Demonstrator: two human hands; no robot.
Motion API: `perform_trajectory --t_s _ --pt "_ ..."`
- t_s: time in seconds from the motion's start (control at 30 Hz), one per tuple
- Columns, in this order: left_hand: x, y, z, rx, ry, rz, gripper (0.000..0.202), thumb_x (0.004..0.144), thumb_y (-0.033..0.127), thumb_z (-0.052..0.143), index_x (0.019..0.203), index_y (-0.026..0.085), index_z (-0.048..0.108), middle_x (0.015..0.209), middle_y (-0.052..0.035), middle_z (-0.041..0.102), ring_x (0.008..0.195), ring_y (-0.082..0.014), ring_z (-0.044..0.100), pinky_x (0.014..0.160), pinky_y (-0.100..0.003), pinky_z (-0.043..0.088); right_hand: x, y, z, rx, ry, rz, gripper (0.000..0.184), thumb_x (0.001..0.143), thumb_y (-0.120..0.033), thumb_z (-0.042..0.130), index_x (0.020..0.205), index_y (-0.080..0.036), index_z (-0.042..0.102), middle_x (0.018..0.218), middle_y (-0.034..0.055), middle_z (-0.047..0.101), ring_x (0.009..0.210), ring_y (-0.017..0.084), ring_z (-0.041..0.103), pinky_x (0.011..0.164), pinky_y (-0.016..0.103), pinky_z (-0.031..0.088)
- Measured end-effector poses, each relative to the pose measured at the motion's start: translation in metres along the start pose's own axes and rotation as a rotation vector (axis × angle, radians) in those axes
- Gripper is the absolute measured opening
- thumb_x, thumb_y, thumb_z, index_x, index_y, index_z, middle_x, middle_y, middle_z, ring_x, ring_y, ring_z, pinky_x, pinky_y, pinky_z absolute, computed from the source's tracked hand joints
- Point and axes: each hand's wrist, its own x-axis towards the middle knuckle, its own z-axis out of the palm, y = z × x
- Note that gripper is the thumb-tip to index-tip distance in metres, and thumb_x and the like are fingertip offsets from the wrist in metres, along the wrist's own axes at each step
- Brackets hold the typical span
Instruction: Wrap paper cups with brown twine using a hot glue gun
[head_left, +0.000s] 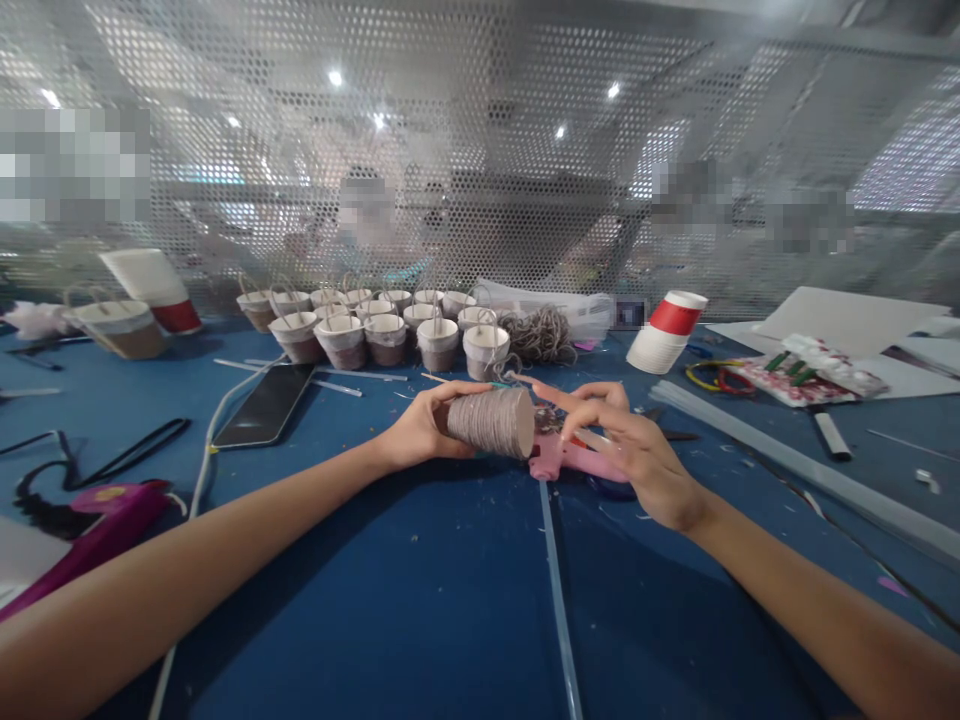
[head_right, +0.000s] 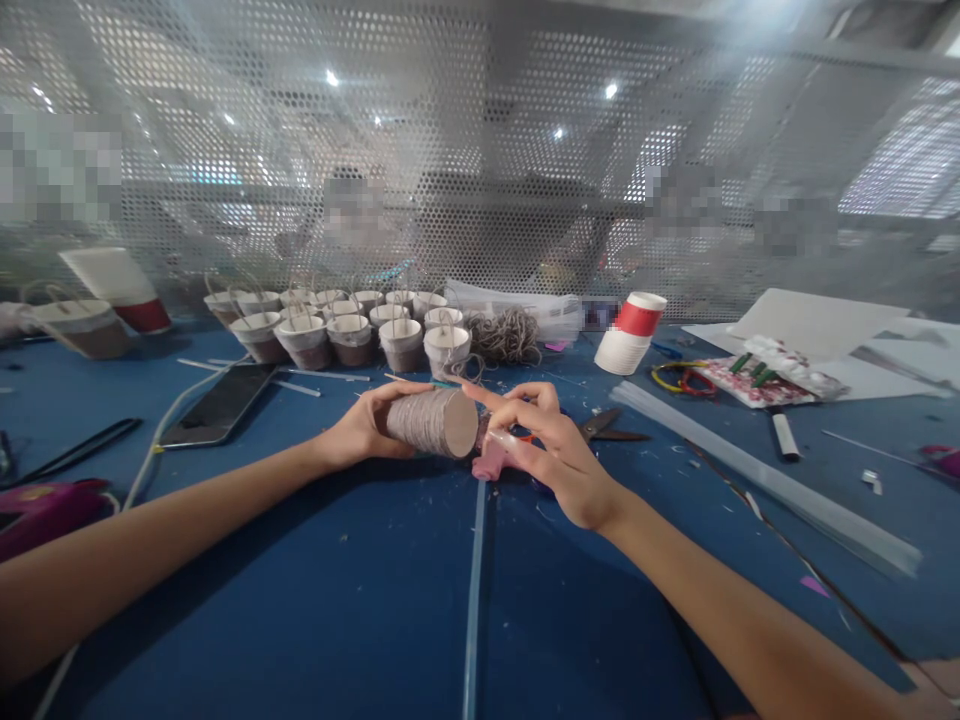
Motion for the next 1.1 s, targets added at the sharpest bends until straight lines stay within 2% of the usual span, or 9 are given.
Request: perform_trajectory --t_s 0.2,0.3,0.53,0.7,0.77,0.83,0.9,0.97,1.1 --pt "0.0 0.003 0.001 0.035 0.023 -0.025 0.072 0.049 0.009 0.083 0.117 0.018 0.062 0.112 -0.0085 0.067 0.103 -0.0252 0.062 0.084 -0.036 0.051 0.001 0.002 -0.005 -0.012 -0.121 -0.046 0.044 0.092 -0.052 0.041 0.066 -0.023 0.06 0.091 0.0091 0.064 0.111 0.028 0.041 0.099 0.05 0.032" --pt "0.0 0.003 0.001 0.022 0.028 -0.022 0.072 0.048 0.009 0.083 0.117 0.017 0.062 0.117 -0.0097 0.066 0.107 -0.0263 0.061 0.087 -0.036 0.05 0.001 0.001 -0.003 -0.034 -0.107 -0.014 0.043 0.094 -0.049 0.04 0.066 -0.023 0.06 0.082 0.0083 0.061 0.106 0.027 0.043 0.099 0.05 0.032" --pt "0.001 0.0 0.001 0.055 -0.006 0.048 0.068 0.049 0.01 0.083 0.114 0.017 0.063 0.119 -0.0109 0.066 0.112 -0.028 0.06 0.095 -0.041 0.046 0.0 0.002 0.002 0.087 0.012 0.081 0.035 0.091 -0.049 0.047 0.073 -0.022 0.06 0.106 0.0094 0.059 0.121 0.027 0.046 0.108 0.046 0.03" --pt "0.0 0.0 0.002 0.08 0.046 0.005 0.071 0.053 0.01 0.081 0.12 0.016 0.058 0.119 -0.011 0.064 0.108 -0.0264 0.061 0.095 -0.041 0.046 0.005 0.006 -0.005 0.109 0.064 0.036 0.029 0.092 -0.045 0.048 0.079 -0.022 0.061 0.122 0.0087 0.061 0.128 0.028 0.043 0.111 0.047 0.023" --pt "0.001 -0.001 0.001 0.069 0.105 -0.05 0.073 0.055 0.012 0.08 0.124 0.016 0.055 0.121 -0.011 0.062 0.108 -0.0264 0.061 0.096 -0.042 0.046 0.008 0.005 -0.007 0.23 0.13 0.033 0.024 0.09 -0.04 0.05 0.079 -0.023 0.062 0.12 0.0074 0.063 0.126 0.027 0.046 0.11 0.045 0.025" --pt "0.002 -0.004 0.001 0.071 0.177 -0.099 0.075 0.055 0.014 0.079 0.125 0.017 0.053 0.124 -0.0115 0.06 0.109 -0.0273 0.06 0.097 -0.044 0.045 0.011 0.002 -0.008 0.426 0.213 0.083 0.021 0.086 -0.04 0.053 0.077 -0.023 0.062 0.112 0.0079 0.067 0.116 0.026 0.054 0.1 0.043 0.037" --pt "0.002 -0.005 0.001 0.104 0.258 -0.124 0.074 0.054 0.015 0.079 0.124 0.017 0.053 0.127 -0.0122 0.058 0.112 -0.0287 0.058 0.099 -0.046 0.044 0.014 -0.001 -0.009 0.637 0.276 0.217 0.022 0.081 -0.042 0.055 0.074 -0.022 0.062 0.104 0.0091 0.068 0.097 0.025 0.06 0.085 0.04 0.047" --pt "0.003 -0.006 0.002 0.138 0.322 -0.144 0.073 0.054 0.017 0.079 0.123 0.016 0.053 0.126 -0.0123 0.058 0.113 -0.0293 0.057 0.099 -0.046 0.044 0.016 -0.004 -0.01 0.84 0.313 0.379 0.022 0.078 -0.041 0.056 0.07 -0.021 0.06 0.09 0.0082 0.067 0.08 0.021 0.06 0.072 0.036 0.05" --pt "0.003 -0.004 0.002 0.069 0.363 -0.218 0.072 0.057 0.022 0.079 0.123 0.016 0.051 0.114 -0.0098 0.063 0.103 -0.0263 0.062 0.09 -0.042 0.05 0.019 -0.006 -0.014 1.16 0.359 0.515 0.022 0.072 -0.029 0.064 0.057 -0.02 0.051 0.06 -0.0012 0.046 0.062 0.013 0.052 0.059 0.026 0.049"
